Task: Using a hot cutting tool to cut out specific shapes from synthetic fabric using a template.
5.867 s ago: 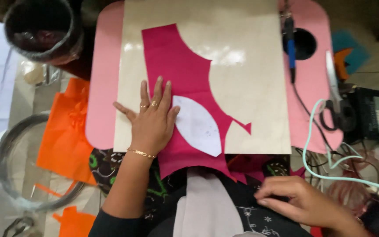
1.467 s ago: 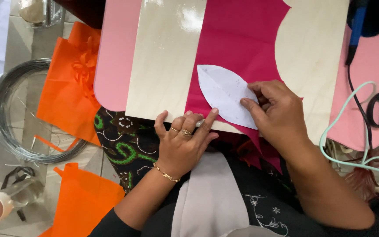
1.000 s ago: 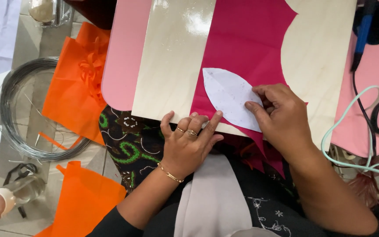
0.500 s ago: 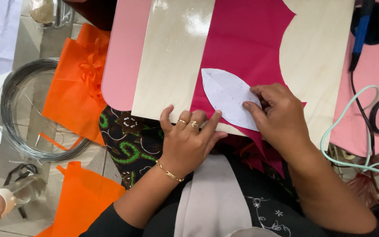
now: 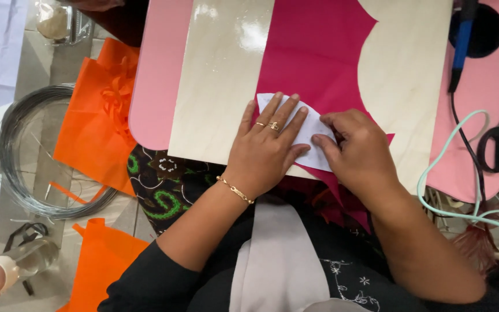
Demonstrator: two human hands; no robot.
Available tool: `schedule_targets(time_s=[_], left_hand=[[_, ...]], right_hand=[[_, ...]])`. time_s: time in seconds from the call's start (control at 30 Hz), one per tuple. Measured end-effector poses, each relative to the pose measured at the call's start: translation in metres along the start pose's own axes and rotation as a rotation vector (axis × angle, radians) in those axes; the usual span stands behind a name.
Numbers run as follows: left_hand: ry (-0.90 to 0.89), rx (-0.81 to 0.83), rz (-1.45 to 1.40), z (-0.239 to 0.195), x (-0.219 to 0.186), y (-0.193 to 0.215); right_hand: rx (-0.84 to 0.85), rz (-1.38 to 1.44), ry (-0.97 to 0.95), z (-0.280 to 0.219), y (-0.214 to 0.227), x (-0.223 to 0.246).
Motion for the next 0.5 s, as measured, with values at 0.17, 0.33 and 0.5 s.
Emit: schedule_targets(time_s=[0.17,0.33,0.5], left_hand=[[0.065,0.12,-0.064,-0.005,0.013,-0.016],[0.087,0.157,-0.089,-0.004,0.014,-0.015],[0.088,0.179,-0.089,-0.003,0.014,-0.015]], right_hand=[[-0.019,0.115,-0.031,-0.002,0.006,-0.007],[-0.095,0.159,-0.056,-0.018,0.028,-0.02],[-0.135,0.16,-0.069,-0.035,0.044,-0.019]])
Point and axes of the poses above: each hand's wrist, its own z-axis towards the middle knuckle, its own y-axis out of the back of the hand, x = y × z, the point moved 9 cm from there along z, towards the middle knuckle, and after that the axes turned 7 degrees about -z, right-handed, at the moved point
